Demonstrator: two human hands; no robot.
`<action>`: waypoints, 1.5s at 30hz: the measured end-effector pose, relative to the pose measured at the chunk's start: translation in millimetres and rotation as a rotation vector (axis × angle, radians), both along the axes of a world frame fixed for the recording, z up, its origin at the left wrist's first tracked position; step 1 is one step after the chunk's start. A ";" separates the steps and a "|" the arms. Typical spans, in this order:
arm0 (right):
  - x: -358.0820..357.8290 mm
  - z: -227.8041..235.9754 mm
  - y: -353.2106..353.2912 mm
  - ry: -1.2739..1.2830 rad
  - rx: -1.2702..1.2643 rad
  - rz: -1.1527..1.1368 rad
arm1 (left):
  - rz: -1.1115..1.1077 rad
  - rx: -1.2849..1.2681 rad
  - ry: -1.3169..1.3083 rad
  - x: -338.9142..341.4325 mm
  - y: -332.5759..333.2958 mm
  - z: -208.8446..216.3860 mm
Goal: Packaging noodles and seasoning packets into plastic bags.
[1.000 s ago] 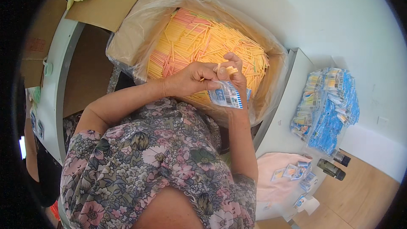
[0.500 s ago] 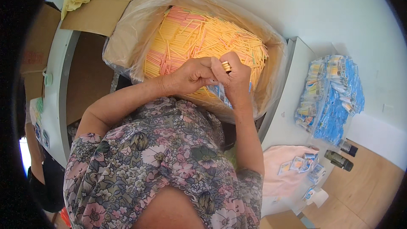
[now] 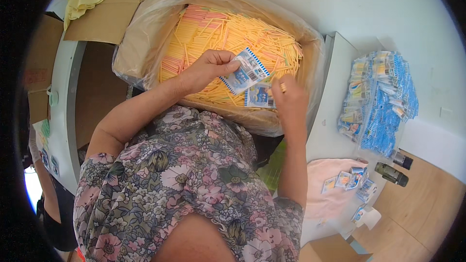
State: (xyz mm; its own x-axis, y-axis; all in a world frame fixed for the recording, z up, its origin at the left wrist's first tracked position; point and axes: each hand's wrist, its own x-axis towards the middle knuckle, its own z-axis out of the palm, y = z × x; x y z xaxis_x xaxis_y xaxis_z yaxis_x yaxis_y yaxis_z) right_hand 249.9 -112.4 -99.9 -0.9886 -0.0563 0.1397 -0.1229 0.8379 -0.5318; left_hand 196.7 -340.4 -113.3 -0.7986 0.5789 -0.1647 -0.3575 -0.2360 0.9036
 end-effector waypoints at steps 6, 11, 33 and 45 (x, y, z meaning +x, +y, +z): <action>-8.5 38.2 -7.9 -0.239 -0.785 -0.143 | 0.074 -0.118 0.126 -1.0 -1.0 -4.8; -16.9 39.3 -11.9 -0.453 -1.216 -0.112 | 0.112 -0.086 0.125 -6.2 -0.1 -5.8; -33.2 66.0 -42.2 0.078 -0.723 0.054 | 0.236 -0.067 0.155 -4.1 -4.1 5.6; -32.8 1.3 -117.5 -0.048 0.073 0.705 | 0.444 0.001 0.260 -13.0 -43.4 20.1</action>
